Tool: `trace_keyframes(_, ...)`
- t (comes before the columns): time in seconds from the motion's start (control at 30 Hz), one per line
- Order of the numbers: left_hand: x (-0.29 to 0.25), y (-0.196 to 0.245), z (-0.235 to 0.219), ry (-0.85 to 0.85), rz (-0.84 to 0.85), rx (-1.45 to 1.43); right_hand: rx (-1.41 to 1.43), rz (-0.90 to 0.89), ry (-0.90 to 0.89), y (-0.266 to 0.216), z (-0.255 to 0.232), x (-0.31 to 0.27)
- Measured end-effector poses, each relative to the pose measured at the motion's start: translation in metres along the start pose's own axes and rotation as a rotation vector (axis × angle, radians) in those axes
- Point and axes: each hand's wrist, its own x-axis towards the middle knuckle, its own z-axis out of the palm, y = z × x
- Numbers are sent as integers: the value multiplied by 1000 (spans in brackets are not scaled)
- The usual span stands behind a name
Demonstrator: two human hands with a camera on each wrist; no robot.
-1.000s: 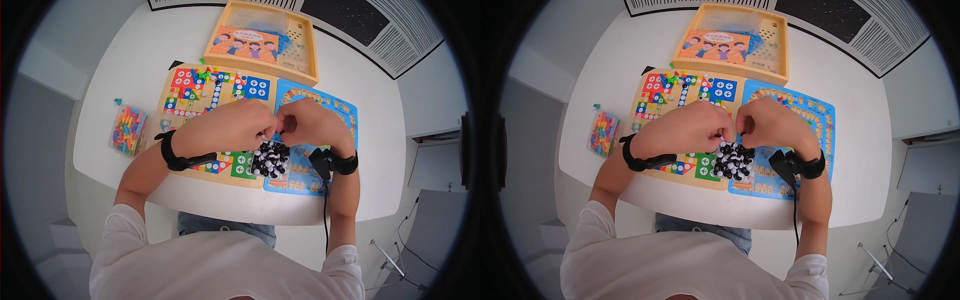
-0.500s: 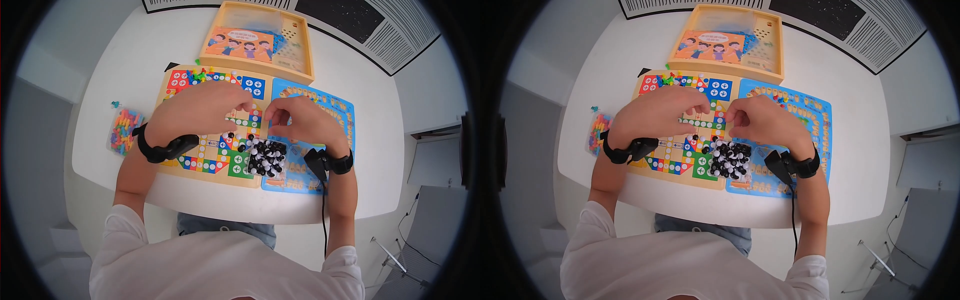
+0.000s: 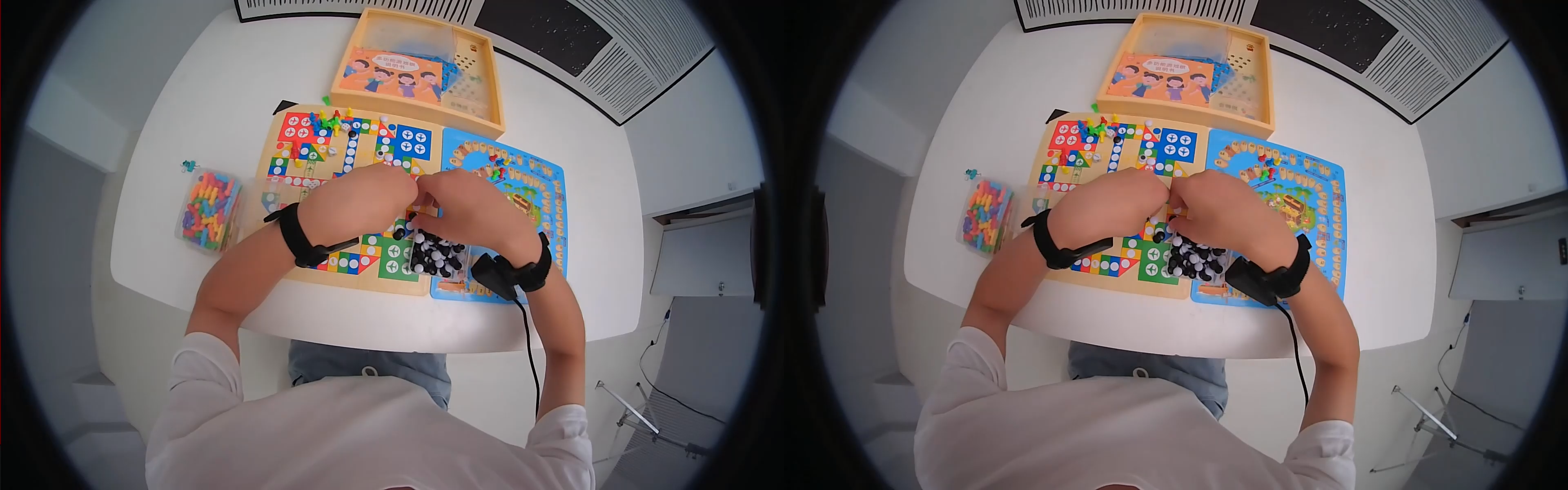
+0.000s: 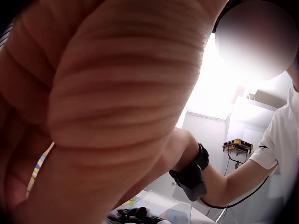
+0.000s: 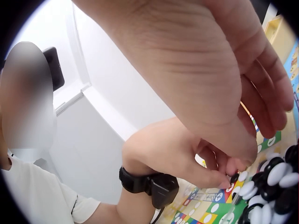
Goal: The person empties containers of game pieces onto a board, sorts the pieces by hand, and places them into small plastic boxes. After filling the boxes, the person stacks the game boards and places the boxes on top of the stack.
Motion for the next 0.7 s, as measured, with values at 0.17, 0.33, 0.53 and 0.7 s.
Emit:
trace_keyframes(0.17,4,-5,3,80,17,-59,-145,86,-221,-19,-4,3)
trace_keyframes(0.33,14,-13,-1,-42,-29,-23,-272,168,-202,-32,0,-11)
trace_keyframes(0.53,8,-5,-14,-108,-21,-52,-280,154,-235,-15,-1,-16)
trace_keyframes(0.7,13,-16,-9,-101,-19,-99,-100,144,-206,-22,-11,-10)
